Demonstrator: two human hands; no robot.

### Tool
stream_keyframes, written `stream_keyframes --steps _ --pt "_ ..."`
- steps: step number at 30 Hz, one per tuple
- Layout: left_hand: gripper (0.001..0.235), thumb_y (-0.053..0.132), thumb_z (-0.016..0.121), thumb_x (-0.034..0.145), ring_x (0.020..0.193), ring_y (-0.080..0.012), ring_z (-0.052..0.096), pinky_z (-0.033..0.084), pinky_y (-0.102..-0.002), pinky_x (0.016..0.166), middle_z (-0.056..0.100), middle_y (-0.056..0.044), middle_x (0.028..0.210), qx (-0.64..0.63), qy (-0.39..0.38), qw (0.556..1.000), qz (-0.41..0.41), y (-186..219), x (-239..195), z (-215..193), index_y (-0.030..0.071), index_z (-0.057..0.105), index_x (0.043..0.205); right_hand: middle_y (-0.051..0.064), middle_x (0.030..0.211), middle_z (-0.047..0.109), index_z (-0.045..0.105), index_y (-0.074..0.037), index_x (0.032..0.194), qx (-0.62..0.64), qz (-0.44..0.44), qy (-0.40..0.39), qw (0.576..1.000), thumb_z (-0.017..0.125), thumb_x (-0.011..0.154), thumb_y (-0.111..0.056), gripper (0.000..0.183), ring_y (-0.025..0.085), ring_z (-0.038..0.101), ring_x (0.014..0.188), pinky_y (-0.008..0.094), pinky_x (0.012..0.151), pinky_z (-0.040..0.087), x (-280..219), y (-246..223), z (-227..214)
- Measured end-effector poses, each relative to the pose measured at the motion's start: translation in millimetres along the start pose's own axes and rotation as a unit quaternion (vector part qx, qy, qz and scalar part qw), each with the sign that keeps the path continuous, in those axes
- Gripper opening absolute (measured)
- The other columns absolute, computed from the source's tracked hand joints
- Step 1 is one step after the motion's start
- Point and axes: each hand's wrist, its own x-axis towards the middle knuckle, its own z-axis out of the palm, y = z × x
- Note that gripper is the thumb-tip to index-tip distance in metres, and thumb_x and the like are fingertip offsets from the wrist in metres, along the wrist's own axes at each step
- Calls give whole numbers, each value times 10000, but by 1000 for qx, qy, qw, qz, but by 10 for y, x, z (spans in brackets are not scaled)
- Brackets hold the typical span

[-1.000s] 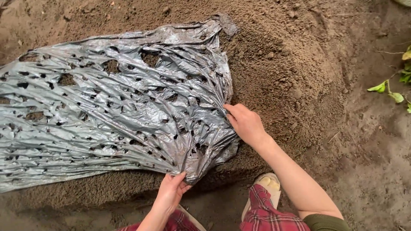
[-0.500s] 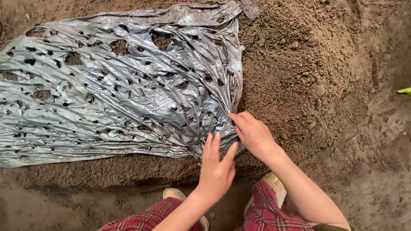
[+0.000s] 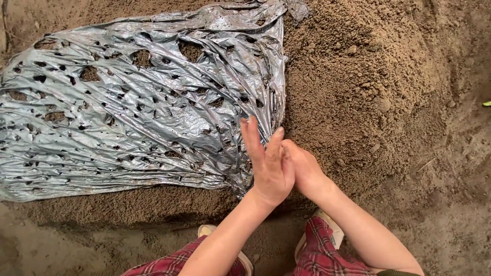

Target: The person unfolds a large, perforated black plastic sheet and spreads it over a mound of soil in a garden. They smooth the sheet down with their hands to cover the soil completely.

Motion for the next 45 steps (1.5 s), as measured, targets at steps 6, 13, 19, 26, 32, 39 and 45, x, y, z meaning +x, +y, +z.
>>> stream_keyframes --steps 6,13,19,26,32,39,45 --pt "919 -234 405 790 1580 -450 88 35 -671 1262 183 -265 1673 90 -23 994 62 -29 -64 201 262 416 1563 176 940 662 542 -139 1096 -35 -50 10 998 500 923 -261 215 432 679 917 526 760 526 38 223 137" --pt "776 -145 500 934 1576 -475 62 -13 -727 1226 189 -234 1678 102 -28 987 118 -177 0 403 319 427 1552 197 1049 652 516 -78 1200 -81 -102 22 991 525 899 -168 314 450 665 969 541 763 543 81 529 292" --pt "657 -27 428 1033 1585 -422 71 -30 -700 1240 203 -186 1688 131 -10 981 141 -386 161 384 361 403 1564 218 1158 643 490 -17 1304 -132 -162 30 977 550 875 -76 438 468 652 1021 556 766 560 102 782 392" --pt "885 -209 464 853 1598 -403 28 -46 -651 1260 162 -199 1710 103 -16 990 91 -352 132 115 286 397 1584 197 1229 660 464 -16 1385 -72 -173 17 982 532 880 -82 514 495 643 1011 602 760 549 7 522 240" --pt "821 -156 444 864 1594 -414 51 -32 -647 1269 181 -209 1702 62 -8 997 53 -196 -36 66 265 412 1568 145 1240 694 534 -86 1334 -11 -94 -19 995 540 872 -147 466 440 664 1066 586 815 549 17 329 112" --pt "835 -146 431 852 1586 -442 55 -17 -686 1251 184 -218 1695 67 -14 998 15 -6 -193 59 268 394 1576 221 1178 705 562 -47 1243 -49 -89 -6 995 561 879 -122 372 492 649 1054 629 835 534 -73 -141 -15" --pt "983 -218 417 784 1562 -473 59 -69 -759 1183 194 -221 1683 95 -19 991 93 -15 -414 338 354 354 1581 197 1147 693 584 -31 1256 -102 -127 3 987 576 895 -109 370 437 674 994 561 781 567 -56 -103 -22"
